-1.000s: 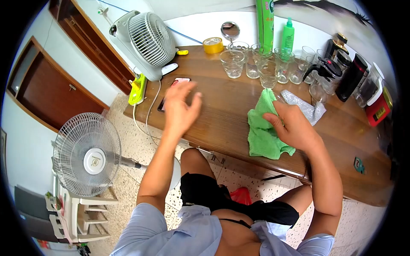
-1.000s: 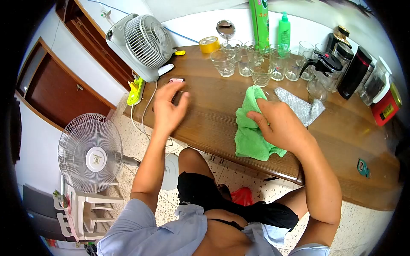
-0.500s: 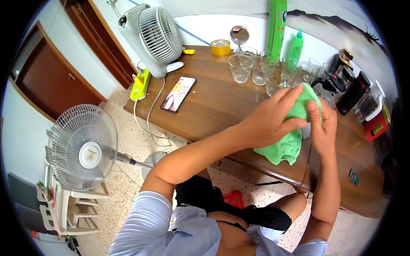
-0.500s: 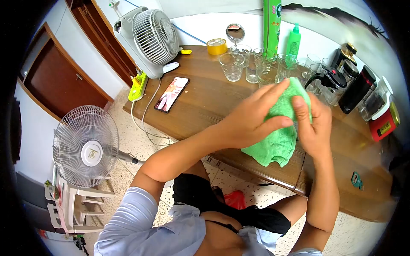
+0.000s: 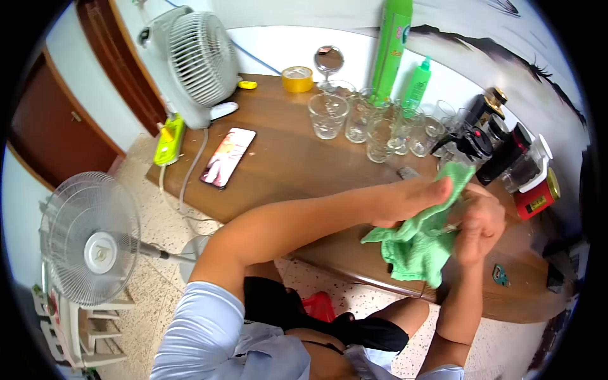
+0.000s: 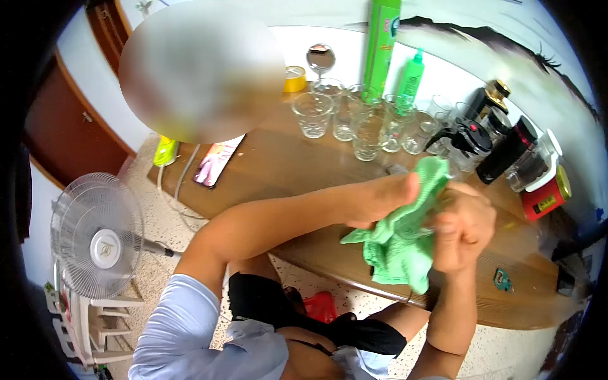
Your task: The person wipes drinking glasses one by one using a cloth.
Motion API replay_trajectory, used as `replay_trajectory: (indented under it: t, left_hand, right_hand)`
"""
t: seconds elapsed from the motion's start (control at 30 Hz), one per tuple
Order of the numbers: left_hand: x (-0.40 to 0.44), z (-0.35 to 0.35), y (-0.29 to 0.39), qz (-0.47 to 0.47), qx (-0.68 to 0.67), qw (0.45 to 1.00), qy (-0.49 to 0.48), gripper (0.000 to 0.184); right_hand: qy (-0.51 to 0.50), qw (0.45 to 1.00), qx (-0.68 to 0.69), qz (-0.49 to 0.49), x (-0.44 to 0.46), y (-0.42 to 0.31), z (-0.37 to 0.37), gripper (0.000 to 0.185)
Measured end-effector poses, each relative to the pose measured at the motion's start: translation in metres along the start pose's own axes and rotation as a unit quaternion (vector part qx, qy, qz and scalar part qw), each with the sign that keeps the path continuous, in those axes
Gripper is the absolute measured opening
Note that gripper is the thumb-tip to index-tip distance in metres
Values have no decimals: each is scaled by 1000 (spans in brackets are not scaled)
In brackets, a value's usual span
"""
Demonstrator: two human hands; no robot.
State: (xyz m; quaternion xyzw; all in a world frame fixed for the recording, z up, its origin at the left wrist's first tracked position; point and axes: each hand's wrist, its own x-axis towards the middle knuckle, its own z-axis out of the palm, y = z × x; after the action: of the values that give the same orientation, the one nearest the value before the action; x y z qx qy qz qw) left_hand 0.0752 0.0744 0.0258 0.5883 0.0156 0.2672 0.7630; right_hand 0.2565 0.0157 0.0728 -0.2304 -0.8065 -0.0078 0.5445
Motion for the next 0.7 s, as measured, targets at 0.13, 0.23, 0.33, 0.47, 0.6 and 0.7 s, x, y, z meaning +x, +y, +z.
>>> replay_trajectory:
  t: [0.13,0.23,0.33,0.47,0.6,0.7]
  left_hand:
    - [-7,-18,-19,24,0,1000,-1,78]
    - [-9,-26,-13,103,217,968,79,68]
    - [-11,-24,-10,127,320,934,92,69]
    - [-13,-21,-17,179,424,877,137,87]
    - [-21,-10,-4,187,476,844,160,104]
    - [-22,-5,5,155,392,894,152,106]
  right_hand:
    - [-31,996,-67,41,-1,1,17,45]
    - [-44,984,-86,153,-6,-2,27,40]
    - [-36,954,0,297,-4,-12,29,46]
    - [-83,940,50,328,0,-15,20,46]
    - [-89,983,54,151,-1,-1,16,45]
    - [-91,991,65,71,2,1,14,46]
